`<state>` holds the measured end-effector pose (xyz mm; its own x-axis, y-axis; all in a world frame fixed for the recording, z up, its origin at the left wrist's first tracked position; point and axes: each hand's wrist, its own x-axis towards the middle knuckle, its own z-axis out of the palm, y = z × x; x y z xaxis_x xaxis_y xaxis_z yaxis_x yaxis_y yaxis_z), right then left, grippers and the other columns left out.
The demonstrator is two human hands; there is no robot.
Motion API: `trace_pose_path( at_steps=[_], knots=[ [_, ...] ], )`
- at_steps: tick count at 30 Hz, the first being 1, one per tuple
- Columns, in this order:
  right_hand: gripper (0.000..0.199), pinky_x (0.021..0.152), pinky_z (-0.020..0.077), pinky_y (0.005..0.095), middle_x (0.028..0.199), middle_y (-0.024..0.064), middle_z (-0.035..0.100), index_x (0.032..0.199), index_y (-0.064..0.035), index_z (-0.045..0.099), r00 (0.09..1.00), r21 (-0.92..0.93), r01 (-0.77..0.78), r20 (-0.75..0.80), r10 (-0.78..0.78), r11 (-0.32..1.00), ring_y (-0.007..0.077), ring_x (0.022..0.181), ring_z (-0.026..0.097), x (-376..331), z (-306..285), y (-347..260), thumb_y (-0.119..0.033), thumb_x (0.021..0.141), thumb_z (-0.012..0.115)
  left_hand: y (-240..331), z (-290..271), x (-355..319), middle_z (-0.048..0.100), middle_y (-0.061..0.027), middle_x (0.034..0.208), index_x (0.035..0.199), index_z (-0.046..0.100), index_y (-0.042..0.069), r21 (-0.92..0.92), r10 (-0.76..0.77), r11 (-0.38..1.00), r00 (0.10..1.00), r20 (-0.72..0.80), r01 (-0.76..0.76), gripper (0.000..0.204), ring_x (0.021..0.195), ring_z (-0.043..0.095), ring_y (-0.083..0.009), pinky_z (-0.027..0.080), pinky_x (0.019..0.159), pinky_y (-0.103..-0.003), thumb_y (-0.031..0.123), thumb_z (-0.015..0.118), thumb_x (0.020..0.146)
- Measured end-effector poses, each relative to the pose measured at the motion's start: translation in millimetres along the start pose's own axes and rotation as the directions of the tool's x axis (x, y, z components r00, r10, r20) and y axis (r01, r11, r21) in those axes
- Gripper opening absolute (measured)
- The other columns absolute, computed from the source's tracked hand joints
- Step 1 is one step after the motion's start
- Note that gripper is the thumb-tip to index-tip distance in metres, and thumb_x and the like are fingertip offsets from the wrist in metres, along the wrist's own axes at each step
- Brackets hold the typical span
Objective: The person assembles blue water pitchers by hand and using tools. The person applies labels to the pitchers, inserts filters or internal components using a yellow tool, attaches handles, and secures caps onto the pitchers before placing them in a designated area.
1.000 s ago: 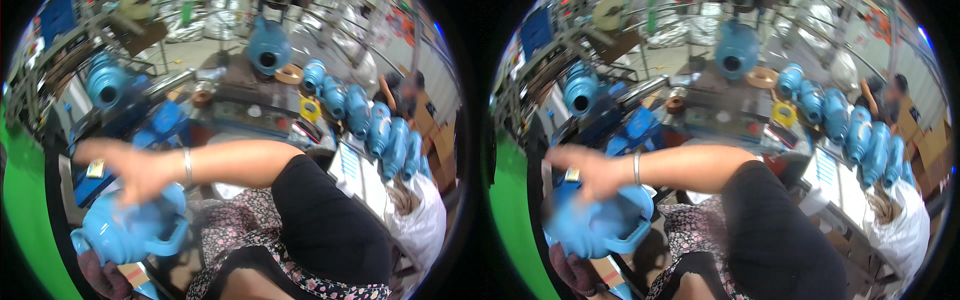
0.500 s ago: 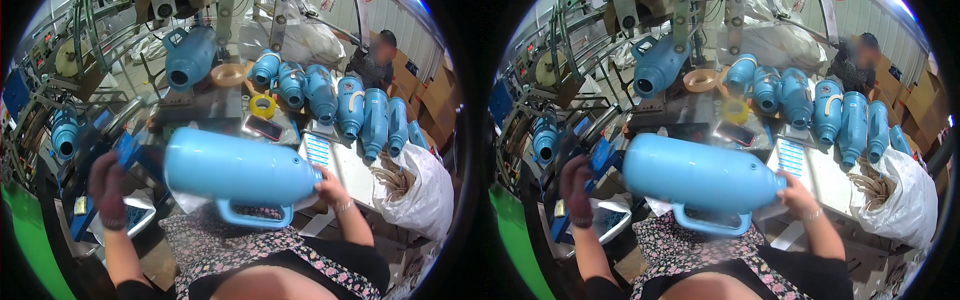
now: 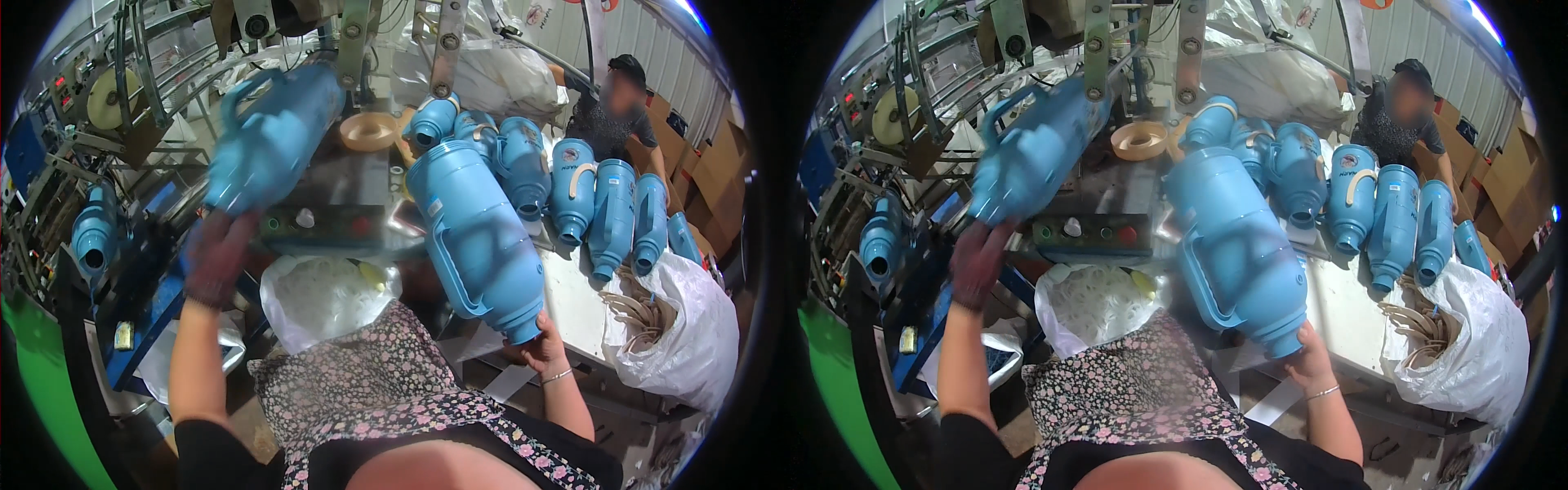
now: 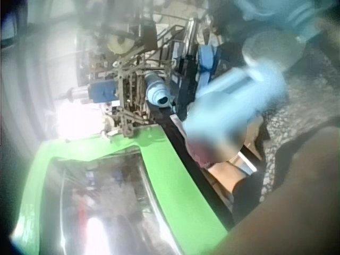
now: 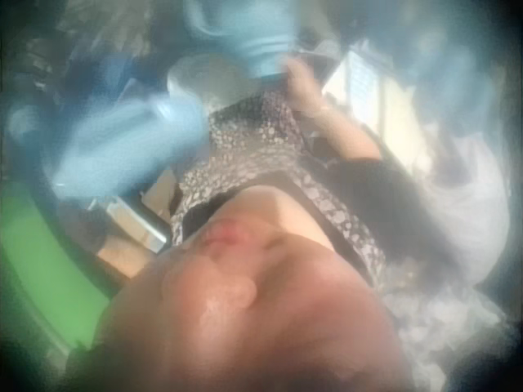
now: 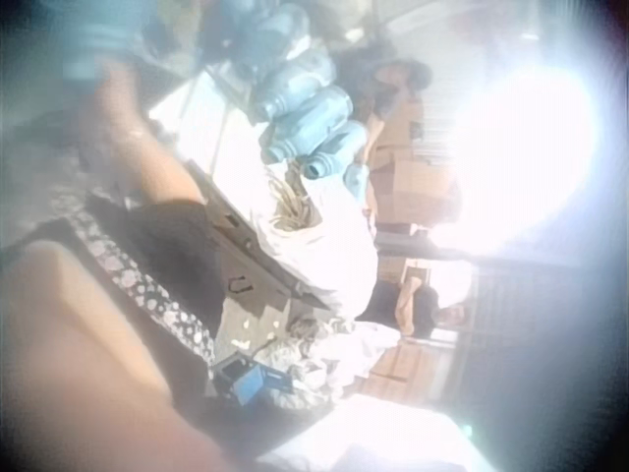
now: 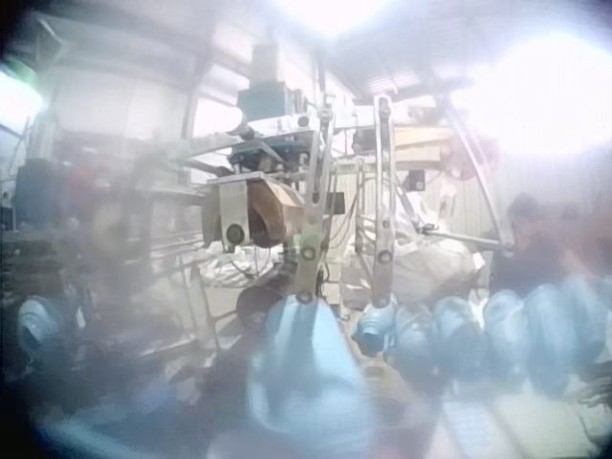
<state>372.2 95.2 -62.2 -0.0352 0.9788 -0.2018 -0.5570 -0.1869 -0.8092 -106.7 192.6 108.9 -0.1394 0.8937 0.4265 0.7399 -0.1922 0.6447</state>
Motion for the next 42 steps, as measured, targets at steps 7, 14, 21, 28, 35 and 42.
trace_pose_path(
  at_steps=[7,14,21,28,35,42],
  knots=[
    [0.059,0.09,0.0507,0.0452,0.125,0.0094,0.056,0.135,-0.01,0.043,0.949,-0.013,-0.069,0.309,0.07,0.998,0.0244,0.111,0.057,96.7,119.4,17.1,-0.039,0.086,0.059,-103.8,-215.5,-241.7,0.059,-0.0126,0.115,0.122,0.056,-0.002,0.631,0.185,0.76,0.877,-0.444,0.159,0.034,0.099,0.057,-0.0214,0.046,0.088,-0.033,0.021,0.051,0.097],
    [0.037,0.084,0.053,0.0413,0.111,0.0095,0.06,0.119,-0.0055,0.052,0.731,0.183,-0.508,0.608,0.309,0.842,0.022,0.101,0.059,49.7,335.8,101.9,-0.034,0.095,0.057,-55.3,-172.7,-292.5,0.057,-0.0138,0.122,0.13,0.048,-0.003,-0.252,-0.287,0.944,0.904,-0.317,0.211,0.043,0.109,0.055,-0.0232,0.045,0.092,-0.035,0.022,0.054,0.095],
    [0.073,0.099,0.0449,0.0442,0.121,0.0151,0.056,0.126,-0.0048,0.047,0.674,0.335,-0.582,0.709,0.209,0.741,0.0295,0.11,0.056,36.5,322.3,72.6,-0.057,0.079,0.067,-34.9,-171.3,-317.8,0.061,-0.0106,0.104,0.119,0.055,0.001,-0.206,-0.466,0.872,0.882,-0.069,0.444,0.029,0.088,0.057,-0.0224,0.048,0.074,-0.034,0.012,0.053,0.092],
    [0.084,0.1,0.0457,0.0483,0.128,0.016,0.053,0.136,-0.0037,0.038,0.887,0.246,-0.348,0.398,0.233,0.905,0.0306,0.118,0.053,43.6,269.5,62.1,-0.056,0.079,0.069,-29.1,-149.1,-323.7,0.061,-0.0098,0.098,0.121,0.054,-0.004,-0.323,-0.491,0.85,0.847,-0.203,0.416,0.037,0.084,0.058,-0.0163,0.047,0.074,-0.028,0.014,0.053,0.089],
    [0.065,0.094,0.0485,0.0486,0.126,0.011,0.054,0.135,-0.0123,0.039,0.832,0.109,-0.323,0.505,0.228,0.94,0.0263,0.113,0.057,58.0,257.8,57.1,-0.049,0.087,0.063,-50.3,-138.6,-330.6,0.06,-0.0052,0.081,0.111,0.058,-0.001,-0.239,-0.398,0.91,0.873,-0.282,0.338,0.032,0.065,0.053,-0.0117,0.042,0.056,-0.024,0.019,0.057,0.086],
    [0.047,0.099,0.0471,0.0475,0.124,0.0067,0.055,0.13,-0.0094,0.044,0.886,0.292,-0.297,0.438,0.149,0.909,0.0217,0.116,0.054,49.4,338.0,79.7,-0.033,0.093,0.06,-6.3,-121.8,-289.3,0.06,-0.0049,0.09,0.102,0.06,-0.002,-0.171,-0.431,0.895,0.898,-0.089,0.413,0.025,0.075,0.053,-0.0126,0.044,0.064,-0.027,0.014,0.058,0.083]
  ],
)
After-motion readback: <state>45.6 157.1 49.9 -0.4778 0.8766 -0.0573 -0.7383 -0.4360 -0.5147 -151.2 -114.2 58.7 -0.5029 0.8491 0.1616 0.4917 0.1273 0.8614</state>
